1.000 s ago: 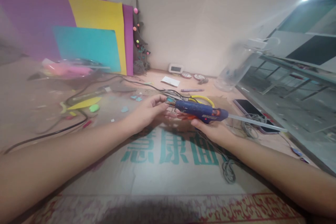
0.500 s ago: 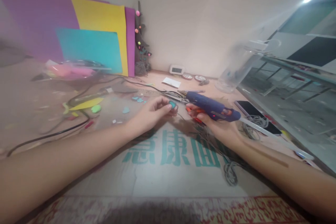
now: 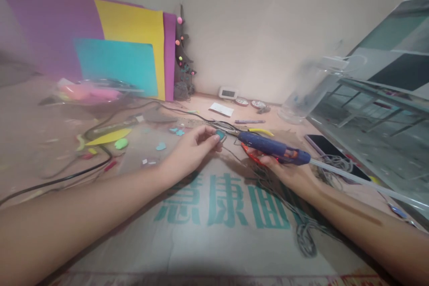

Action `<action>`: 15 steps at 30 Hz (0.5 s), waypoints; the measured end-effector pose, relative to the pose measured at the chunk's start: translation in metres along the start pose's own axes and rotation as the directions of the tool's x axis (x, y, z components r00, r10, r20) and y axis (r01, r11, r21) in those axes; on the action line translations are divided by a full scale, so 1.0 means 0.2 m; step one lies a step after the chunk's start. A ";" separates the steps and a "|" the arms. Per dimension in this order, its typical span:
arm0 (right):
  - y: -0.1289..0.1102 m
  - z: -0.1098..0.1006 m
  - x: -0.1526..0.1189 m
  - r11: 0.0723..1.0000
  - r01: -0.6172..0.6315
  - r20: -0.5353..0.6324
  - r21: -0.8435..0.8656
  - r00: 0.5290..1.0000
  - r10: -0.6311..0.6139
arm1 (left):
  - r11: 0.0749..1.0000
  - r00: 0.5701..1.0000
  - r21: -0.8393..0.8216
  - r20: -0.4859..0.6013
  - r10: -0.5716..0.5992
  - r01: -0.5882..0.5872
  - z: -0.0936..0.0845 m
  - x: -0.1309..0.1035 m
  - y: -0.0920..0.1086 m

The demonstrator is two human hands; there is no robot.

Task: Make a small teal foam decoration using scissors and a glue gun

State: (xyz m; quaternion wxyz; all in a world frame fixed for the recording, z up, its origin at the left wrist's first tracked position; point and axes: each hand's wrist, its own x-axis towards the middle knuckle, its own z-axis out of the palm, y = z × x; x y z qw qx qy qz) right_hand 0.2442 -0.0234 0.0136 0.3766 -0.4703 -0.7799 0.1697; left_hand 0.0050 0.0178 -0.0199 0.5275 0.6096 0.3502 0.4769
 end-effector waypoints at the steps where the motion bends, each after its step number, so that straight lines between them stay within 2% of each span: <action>1: 0.00 0.00 0.01 1.000 -0.014 -0.002 0.000 1.000 0.014 | 1.000 1.000 0.019 0.000 0.009 -0.009 0.00 0.00 0.00; 15: 0.05 0.01 0.01 0.998 -0.016 -0.007 -0.061 1.000 0.015 | 0.995 0.998 0.083 0.029 0.050 -0.052 -0.02 -0.01 -0.02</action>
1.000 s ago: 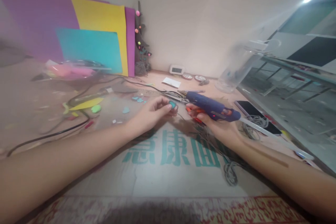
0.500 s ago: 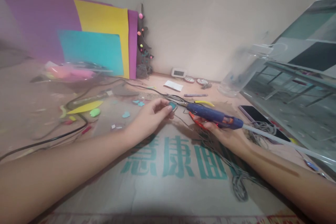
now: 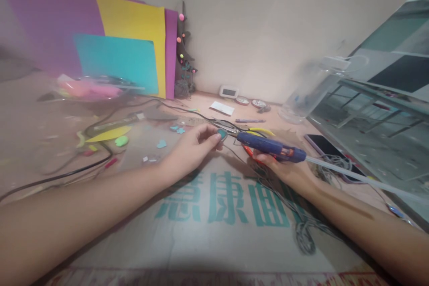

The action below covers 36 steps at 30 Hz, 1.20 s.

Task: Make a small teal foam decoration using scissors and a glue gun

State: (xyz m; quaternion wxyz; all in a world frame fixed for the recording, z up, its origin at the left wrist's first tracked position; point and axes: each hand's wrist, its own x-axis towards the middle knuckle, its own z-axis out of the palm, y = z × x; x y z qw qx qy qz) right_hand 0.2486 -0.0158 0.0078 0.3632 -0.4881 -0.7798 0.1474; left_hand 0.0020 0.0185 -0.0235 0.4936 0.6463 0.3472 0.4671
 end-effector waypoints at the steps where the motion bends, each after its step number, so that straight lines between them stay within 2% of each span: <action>1: 0.00 0.00 0.00 1.000 0.002 -0.003 -0.004 1.000 -0.002 | 1.000 1.000 0.000 0.000 0.002 -0.002 0.00 0.00 0.00; 12: -0.01 0.00 0.01 1.000 0.022 -0.008 -0.008 1.000 -0.022 | 1.000 1.000 -0.008 -0.010 -0.021 0.021 0.00 0.01 0.02; 25: 0.00 0.01 0.00 0.998 -0.051 -0.005 -0.044 0.999 0.051 | 0.999 1.000 -0.030 -0.006 -0.014 0.014 0.01 0.01 0.02; 29: 0.00 0.01 0.01 0.996 -0.056 -0.038 -0.068 0.998 0.053 | 0.999 1.000 -0.026 -0.006 -0.029 0.029 0.01 0.01 0.03; 36: -0.01 0.01 0.00 0.998 -0.044 -0.024 -0.049 0.999 0.042 | 0.997 0.999 -0.059 -0.007 -0.046 0.046 0.01 0.00 0.03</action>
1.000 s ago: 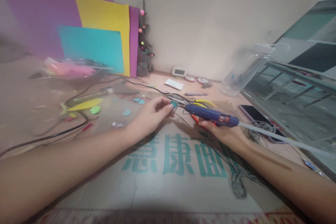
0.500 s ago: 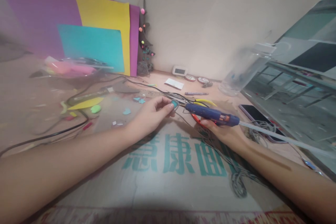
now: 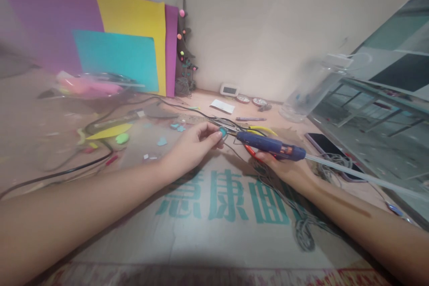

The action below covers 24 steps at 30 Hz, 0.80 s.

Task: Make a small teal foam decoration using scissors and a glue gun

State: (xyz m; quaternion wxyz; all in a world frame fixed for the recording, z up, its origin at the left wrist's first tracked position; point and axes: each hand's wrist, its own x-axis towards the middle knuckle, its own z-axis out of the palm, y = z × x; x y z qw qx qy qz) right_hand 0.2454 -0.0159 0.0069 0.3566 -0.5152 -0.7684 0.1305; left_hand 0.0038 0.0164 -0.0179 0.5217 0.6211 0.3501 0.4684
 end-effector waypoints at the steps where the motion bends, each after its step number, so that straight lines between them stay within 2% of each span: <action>1: 0.00 0.00 0.00 1.000 -0.001 0.002 0.007 1.000 0.001 | 1.000 1.000 0.000 0.002 0.002 -0.002 0.00 0.00 0.00; 10: -0.01 0.01 -0.01 0.998 -0.057 -0.016 0.039 0.998 0.058 | 1.000 1.000 -0.013 0.000 0.001 -0.001 0.00 0.00 0.00; 24: -0.02 0.00 -0.01 0.999 -0.045 -0.004 0.027 0.999 0.045 | 1.000 1.000 0.027 0.002 0.003 -0.003 0.00 0.00 0.01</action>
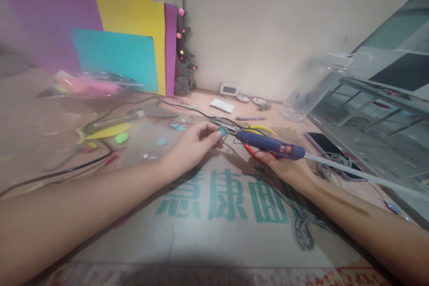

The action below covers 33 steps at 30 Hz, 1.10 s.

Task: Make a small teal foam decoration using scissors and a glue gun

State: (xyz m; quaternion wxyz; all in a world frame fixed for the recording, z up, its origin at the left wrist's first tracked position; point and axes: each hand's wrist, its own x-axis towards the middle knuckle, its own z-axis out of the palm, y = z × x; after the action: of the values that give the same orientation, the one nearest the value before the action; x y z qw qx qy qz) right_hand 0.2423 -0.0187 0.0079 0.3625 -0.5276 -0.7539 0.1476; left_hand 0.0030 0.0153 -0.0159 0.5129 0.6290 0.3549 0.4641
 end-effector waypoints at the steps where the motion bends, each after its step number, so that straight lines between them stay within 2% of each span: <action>1: 0.00 0.00 0.00 1.000 0.003 0.002 -0.001 1.000 -0.003 | 1.000 1.000 0.000 -0.002 -0.002 0.002 0.00 0.00 0.00; 26: -0.02 0.00 0.01 1.000 -0.003 -0.015 0.025 1.000 0.004 | 1.000 1.000 0.006 0.015 0.000 -0.001 0.00 0.00 0.00; 33: 0.01 -0.03 -0.01 0.999 -0.001 -0.086 -0.052 0.996 -0.003 | 0.999 0.999 -0.033 -0.001 -0.033 0.032 0.01 0.01 0.00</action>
State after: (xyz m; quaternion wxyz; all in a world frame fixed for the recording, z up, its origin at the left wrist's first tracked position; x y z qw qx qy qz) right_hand 0.2471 -0.0210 0.0101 0.3811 -0.5423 -0.7414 0.1050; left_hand 0.0051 0.0157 -0.0150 0.5302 0.6143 0.3579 0.4619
